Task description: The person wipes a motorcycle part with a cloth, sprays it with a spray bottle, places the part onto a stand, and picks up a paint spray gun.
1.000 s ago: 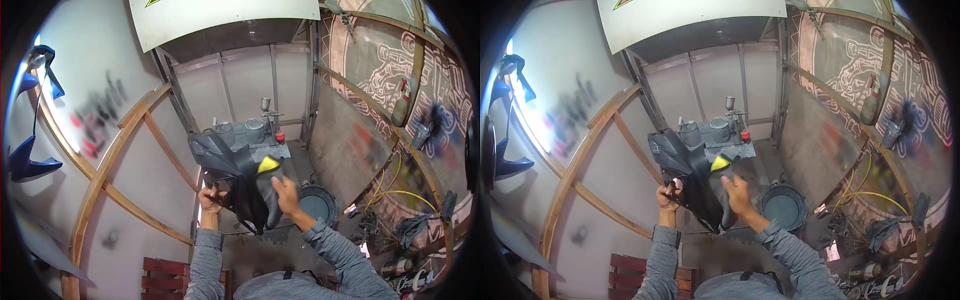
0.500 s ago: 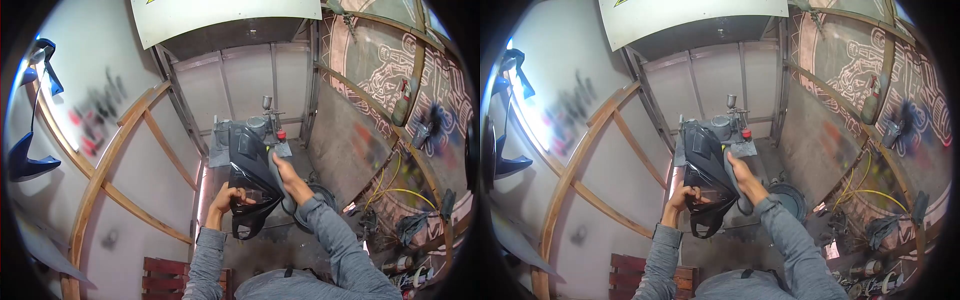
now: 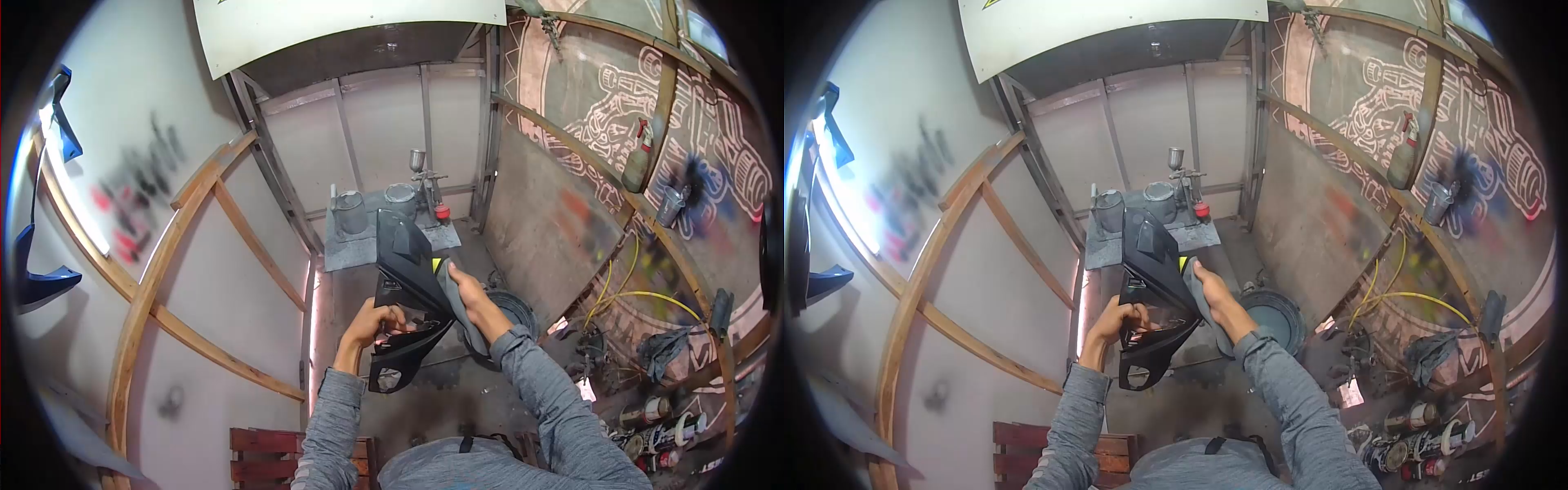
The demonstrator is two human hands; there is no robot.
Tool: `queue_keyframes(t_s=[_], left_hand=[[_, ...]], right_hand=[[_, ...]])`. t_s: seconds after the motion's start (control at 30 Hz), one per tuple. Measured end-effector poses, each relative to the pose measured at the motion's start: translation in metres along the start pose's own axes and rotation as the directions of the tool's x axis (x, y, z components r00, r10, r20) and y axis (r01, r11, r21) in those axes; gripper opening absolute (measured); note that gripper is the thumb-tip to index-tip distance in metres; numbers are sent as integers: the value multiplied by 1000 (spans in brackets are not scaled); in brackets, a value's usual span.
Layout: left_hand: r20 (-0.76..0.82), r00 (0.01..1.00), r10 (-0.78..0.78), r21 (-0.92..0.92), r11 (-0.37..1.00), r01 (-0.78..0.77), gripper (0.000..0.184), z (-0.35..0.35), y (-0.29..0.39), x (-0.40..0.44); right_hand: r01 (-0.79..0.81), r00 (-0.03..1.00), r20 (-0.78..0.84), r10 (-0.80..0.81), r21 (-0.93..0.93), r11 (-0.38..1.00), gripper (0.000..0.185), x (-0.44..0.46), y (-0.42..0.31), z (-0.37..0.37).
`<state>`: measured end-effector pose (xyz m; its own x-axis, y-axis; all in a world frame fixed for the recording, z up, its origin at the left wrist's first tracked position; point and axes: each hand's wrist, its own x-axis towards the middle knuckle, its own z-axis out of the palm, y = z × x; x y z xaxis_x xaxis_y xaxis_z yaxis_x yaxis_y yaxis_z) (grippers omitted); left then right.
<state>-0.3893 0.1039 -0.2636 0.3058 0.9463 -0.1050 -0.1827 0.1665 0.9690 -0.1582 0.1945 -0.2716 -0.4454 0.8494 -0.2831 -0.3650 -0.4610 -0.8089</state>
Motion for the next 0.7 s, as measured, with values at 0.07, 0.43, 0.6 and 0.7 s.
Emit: queue_keyframes(t_s=[0.07, 0.43, 0.6, 0.7], left_hand=[[112, 993, -19, -41, 999, 24, 22, 3, 0, 0], [-66, 997, -49, -14, 999, 48, 28, 28, 21, -5], [-43, 993, -108, 237, 965, 115, 31, 51, 10, -11], [-59, 989, -133, 128, 982, 139, 32, 41, 5, -9]], right_hand=[[43, 999, 17, -44, 63, 997, 48, 8, -3, -5], [520, 670, 417, -614, -854, -13, 48, -19, 35, 42], [481, 548, 689, -474, -723, -495, 43, -19, -5, 82], [604, 502, 742, -444, -668, -435, 42, -8, 4, 72]])
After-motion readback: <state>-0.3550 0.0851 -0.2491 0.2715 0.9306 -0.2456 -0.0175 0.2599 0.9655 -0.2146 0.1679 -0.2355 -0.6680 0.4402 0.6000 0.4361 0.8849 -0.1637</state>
